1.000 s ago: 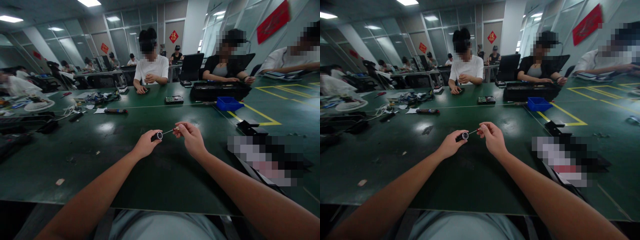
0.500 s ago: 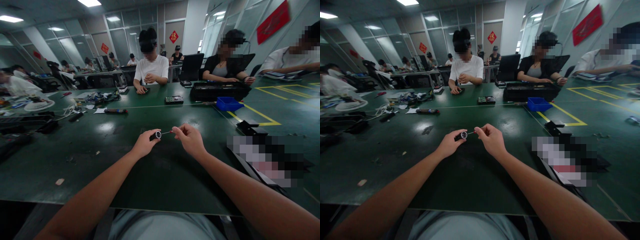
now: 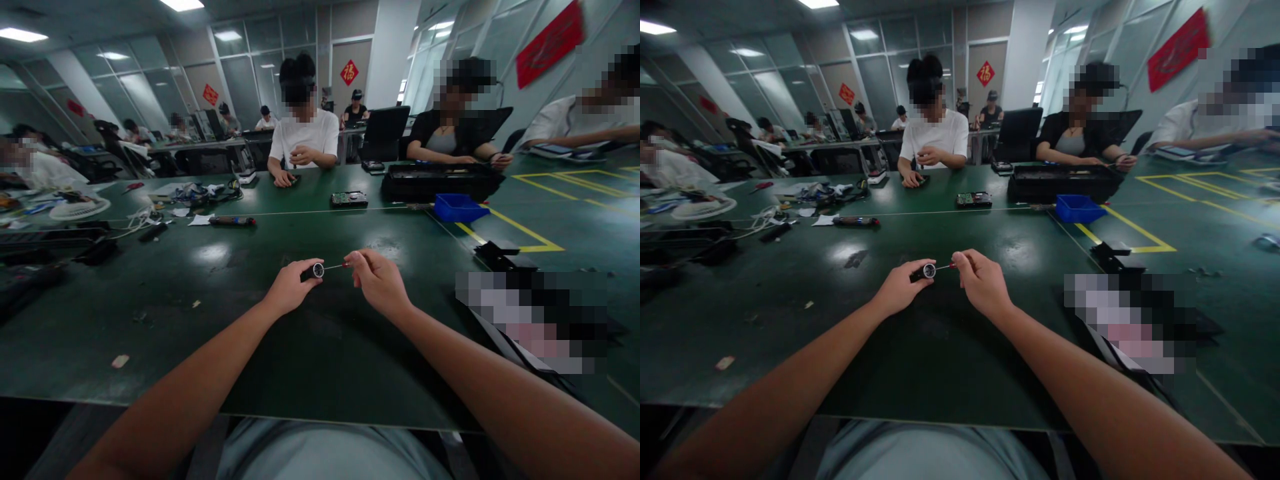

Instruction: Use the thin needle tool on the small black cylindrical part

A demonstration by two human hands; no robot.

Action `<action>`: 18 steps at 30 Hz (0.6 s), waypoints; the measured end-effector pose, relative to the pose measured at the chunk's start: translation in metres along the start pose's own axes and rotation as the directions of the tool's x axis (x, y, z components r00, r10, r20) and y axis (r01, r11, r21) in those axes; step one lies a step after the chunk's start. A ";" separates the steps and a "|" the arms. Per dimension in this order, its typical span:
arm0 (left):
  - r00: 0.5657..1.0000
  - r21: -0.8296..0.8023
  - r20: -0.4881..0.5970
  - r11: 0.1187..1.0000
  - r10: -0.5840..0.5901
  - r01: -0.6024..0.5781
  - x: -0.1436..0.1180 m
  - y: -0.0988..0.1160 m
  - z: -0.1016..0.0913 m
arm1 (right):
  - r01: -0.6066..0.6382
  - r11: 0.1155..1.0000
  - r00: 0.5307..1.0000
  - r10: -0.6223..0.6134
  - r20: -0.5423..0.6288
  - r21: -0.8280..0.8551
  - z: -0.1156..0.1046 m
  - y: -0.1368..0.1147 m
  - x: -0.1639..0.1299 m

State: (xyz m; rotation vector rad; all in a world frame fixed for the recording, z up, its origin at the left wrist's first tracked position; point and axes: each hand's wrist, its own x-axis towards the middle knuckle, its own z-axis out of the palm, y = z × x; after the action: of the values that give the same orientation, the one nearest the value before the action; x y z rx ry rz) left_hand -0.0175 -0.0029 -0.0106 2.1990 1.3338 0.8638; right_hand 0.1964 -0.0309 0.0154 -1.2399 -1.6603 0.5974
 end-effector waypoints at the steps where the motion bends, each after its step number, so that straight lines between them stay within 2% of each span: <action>1: 1.000 -0.003 -0.002 1.000 0.000 0.000 0.000 0.000 0.000 | -0.008 1.000 1.000 0.008 0.000 -0.009 0.000 0.000 0.000; 6: 1.000 -0.013 0.004 1.000 0.003 -0.003 0.000 -0.001 0.000 | -0.029 1.000 0.999 0.029 0.026 0.010 0.000 0.001 0.002; 18: 1.000 -0.027 -0.004 1.000 -0.011 0.011 0.000 -0.002 -0.001 | 0.043 0.998 0.997 -0.045 0.063 0.039 0.000 0.002 0.000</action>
State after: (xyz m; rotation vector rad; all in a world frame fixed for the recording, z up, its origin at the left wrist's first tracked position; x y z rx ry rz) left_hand -0.0191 -0.0023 -0.0111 2.1683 1.3277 0.8781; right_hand 0.1972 -0.0305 0.0139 -1.1649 -1.7171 0.6448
